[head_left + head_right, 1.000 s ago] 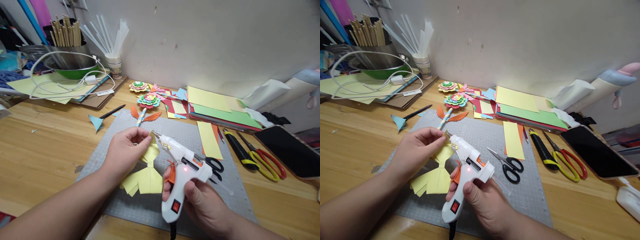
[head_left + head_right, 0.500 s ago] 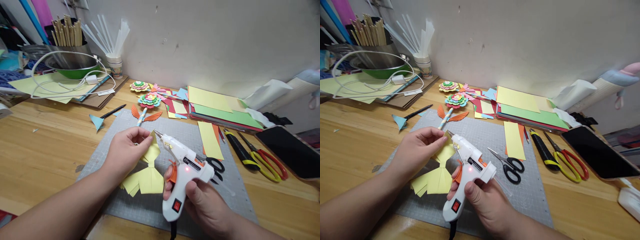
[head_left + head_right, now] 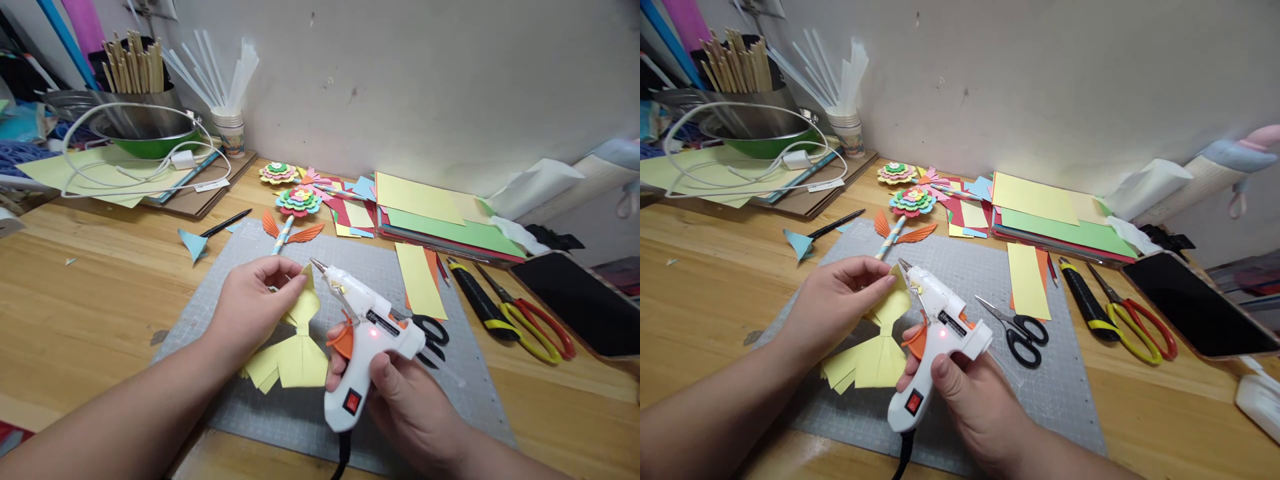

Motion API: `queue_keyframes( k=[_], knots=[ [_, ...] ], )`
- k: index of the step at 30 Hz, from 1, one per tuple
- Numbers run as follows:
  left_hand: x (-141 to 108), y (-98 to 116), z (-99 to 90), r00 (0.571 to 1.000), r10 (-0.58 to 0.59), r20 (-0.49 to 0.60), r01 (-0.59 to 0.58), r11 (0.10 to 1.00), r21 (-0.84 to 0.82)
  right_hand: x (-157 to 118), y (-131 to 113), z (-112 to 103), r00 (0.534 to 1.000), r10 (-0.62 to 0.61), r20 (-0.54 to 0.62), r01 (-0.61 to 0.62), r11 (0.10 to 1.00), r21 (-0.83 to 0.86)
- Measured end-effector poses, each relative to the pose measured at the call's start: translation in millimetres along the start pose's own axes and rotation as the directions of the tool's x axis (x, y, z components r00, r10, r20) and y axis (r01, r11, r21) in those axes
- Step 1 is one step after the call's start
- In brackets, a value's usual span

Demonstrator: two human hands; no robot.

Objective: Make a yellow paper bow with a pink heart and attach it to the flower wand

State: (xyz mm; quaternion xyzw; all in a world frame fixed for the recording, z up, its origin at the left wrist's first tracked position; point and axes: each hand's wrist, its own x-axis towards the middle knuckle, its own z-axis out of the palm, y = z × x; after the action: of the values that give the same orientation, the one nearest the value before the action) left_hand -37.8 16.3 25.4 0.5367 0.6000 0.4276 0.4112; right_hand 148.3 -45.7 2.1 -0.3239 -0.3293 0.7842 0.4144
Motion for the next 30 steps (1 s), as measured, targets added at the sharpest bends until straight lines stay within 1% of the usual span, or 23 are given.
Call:
queue_keyframes(
  k=[2,4,6,8,11,13,15,17,18,19,20,21,22,23,24,25,26,27,28,30],
  knots=[
    [1,0,-1.0,1.0,0.006,-0.024,-0.006,1.0,-0.024,2,-1,1,0.997,0.001,-0.079,0.004,0.998,0.055],
    [2,0,-3.4,0.997,0.005,-0.074,-0.01,0.998,-0.066,6,-3,0,0.981,0.023,-0.194,-0.001,0.994,0.111],
    [5,2,-6.9,0.989,0.001,-0.146,-0.018,0.993,-0.114,12,-7,-1,0.953,0.062,-0.295,-0.022,0.99,0.137],
    [8,4,-10.7,0.97,0.015,-0.241,-0.052,0.988,-0.149,17,-11,-3,0.934,0.108,-0.34,-0.069,0.99,0.126],
    [10,7,-15.6,0.926,0.04,-0.375,-0.115,0.977,-0.181,22,-17,-7,0.916,0.206,-0.344,-0.182,0.978,0.101],
    [10,8,-17.6,0.902,0.039,-0.43,-0.14,0.968,-0.207,23,-20,-9,0.9,0.293,-0.323,-0.283,0.956,0.078],
    [9,7,-18.2,0.89,0.03,-0.455,-0.157,0.957,-0.244,23,-22,-12,0.874,0.384,-0.299,-0.392,0.919,0.036],
    [8,7,-17.7,0.885,0.042,-0.463,-0.172,0.955,-0.243,22,-23,-15,0.844,0.461,-0.275,-0.483,0.875,-0.015],
    [8,7,-16.9,0.884,0.054,-0.465,-0.175,0.959,-0.222,20,-23,-16,0.833,0.495,-0.245,-0.519,0.854,-0.037],
    [7,6,-15.7,0.883,0.064,-0.466,-0.172,0.966,-0.193,19,-23,-16,0.827,0.528,-0.194,-0.546,0.836,-0.055],
    [6,6,-14.2,0.886,0.066,-0.459,-0.161,0.972,-0.17,17,-22,-16,0.83,0.543,-0.128,-0.554,0.83,-0.069],
    [5,6,-12.2,0.893,0.06,-0.445,-0.147,0.976,-0.163,15,-21,-15,0.844,0.534,-0.054,-0.536,0.84,-0.077],
    [4,6,-9.8,0.907,0.044,-0.418,-0.128,0.976,-0.175,12,-19,-13,0.878,0.478,0.014,-0.476,0.876,-0.076],
    [2,5,-7.0,0.922,0.025,-0.386,-0.11,0.974,-0.199,10,-18,-10,0.94,0.341,0.018,-0.339,0.939,-0.061],
    [0,5,-3.9,0.937,0.011,-0.35,-0.096,0.969,-0.226,8,-16,-7,0.986,0.165,-0.01,-0.165,0.985,-0.056],
    [-2,4,-0.5,0.948,0.006,-0.317,-0.089,0.965,-0.248,6,-14,-4,0.999,0.009,-0.045,-0.013,0.995,-0.094],
    [-5,4,3.1,0.957,0.01,-0.289,-0.089,0.961,-0.263,5,-13,-1,0.992,-0.112,-0.064,0.104,0.988,-0.116],
    [-8,3,6.9,0.963,0.02,-0.268,-0.095,0.958,-0.271,4,-12,2,0.983,-0.166,-0.076,0.154,0.978,-0.138],
    [-11,2,10.6,0.967,0.035,-0.251,-0.105,0.956,-0.273,3,-11,4,0.982,-0.174,-0.077,0.161,0.976,-0.146],
    [-17,0,17.4,0.977,0.071,-0.202,-0.126,0.953,-0.275,3,-10,7,0.986,-0.122,-0.112,0.105,0.984,-0.144]
  ],
)
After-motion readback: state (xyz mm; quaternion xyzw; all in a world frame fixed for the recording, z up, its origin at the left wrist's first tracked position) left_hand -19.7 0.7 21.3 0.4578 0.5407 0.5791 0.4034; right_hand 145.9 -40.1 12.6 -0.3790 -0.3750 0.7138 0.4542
